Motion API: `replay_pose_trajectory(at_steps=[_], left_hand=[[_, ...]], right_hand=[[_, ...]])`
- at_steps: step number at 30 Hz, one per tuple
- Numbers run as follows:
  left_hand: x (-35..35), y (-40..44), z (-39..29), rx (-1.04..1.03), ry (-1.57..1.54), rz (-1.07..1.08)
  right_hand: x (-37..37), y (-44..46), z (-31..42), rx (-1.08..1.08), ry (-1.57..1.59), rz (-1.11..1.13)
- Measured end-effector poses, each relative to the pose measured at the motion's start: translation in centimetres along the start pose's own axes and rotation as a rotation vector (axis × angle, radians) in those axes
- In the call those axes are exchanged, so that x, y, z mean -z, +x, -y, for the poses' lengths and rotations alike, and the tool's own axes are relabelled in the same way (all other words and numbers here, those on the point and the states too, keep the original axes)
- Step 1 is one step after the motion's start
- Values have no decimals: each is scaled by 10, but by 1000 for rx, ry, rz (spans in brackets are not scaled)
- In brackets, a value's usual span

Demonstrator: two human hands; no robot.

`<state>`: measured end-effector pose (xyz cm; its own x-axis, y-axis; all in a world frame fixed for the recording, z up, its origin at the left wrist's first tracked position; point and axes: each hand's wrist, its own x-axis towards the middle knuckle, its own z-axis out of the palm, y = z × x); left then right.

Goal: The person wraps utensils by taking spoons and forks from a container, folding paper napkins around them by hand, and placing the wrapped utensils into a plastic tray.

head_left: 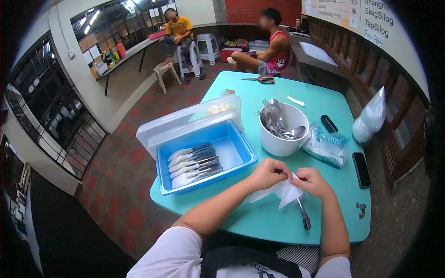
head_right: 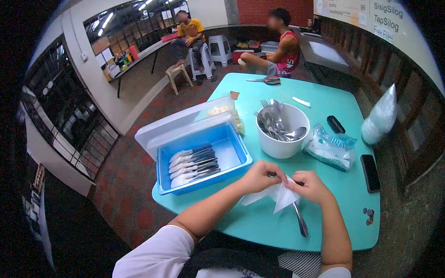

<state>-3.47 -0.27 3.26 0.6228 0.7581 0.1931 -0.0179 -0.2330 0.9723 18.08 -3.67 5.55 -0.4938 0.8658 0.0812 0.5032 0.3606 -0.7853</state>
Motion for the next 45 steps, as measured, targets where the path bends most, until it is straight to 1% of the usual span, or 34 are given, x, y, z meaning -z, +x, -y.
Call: replay_pose_trajectory(at_steps=[2,5,8,11,14,17,20,21,24,27,30,33,39,42,45], left_hand=[[-2,1,0,25,-24,30],[-5,3,10,45,-105,55],[-10,3,14,46,-118,71],[-8,2,5,54,-40,131],[3,6,28,-155,-62,160],[-5,1,3,60,235,103],[-21,-3,2,88,554,401],[-23,-4,-6,129,496,396],[-21,-4,1,74,404,430],[-19,-4,-4,105,338,490],[-18,-5,-1,112,332,530],[-16,-4,6,82,307,566],[-13,-4,6,45,258,582],[-8,-1,7,167,316,553],[-9,0,14,135,340,476]], right_hand=[[-1,-2,0,59,25,17],[-3,-6,-4,26,95,44],[-2,-10,-1,-31,138,46],[-1,-11,-10,-42,177,92],[-3,-15,-21,-108,229,231],[-12,-17,-22,-105,122,354],[-20,-18,-24,-91,126,373],[-18,-18,-25,-123,72,426],[-18,-22,-25,-95,81,438],[-18,-23,-28,-32,110,433],[-12,-23,-19,-32,109,470],[-9,-24,-11,-56,39,468],[-9,-26,-8,-141,94,455],[-11,-25,-13,-98,20,329],[-5,-24,-14,-111,-64,262]])
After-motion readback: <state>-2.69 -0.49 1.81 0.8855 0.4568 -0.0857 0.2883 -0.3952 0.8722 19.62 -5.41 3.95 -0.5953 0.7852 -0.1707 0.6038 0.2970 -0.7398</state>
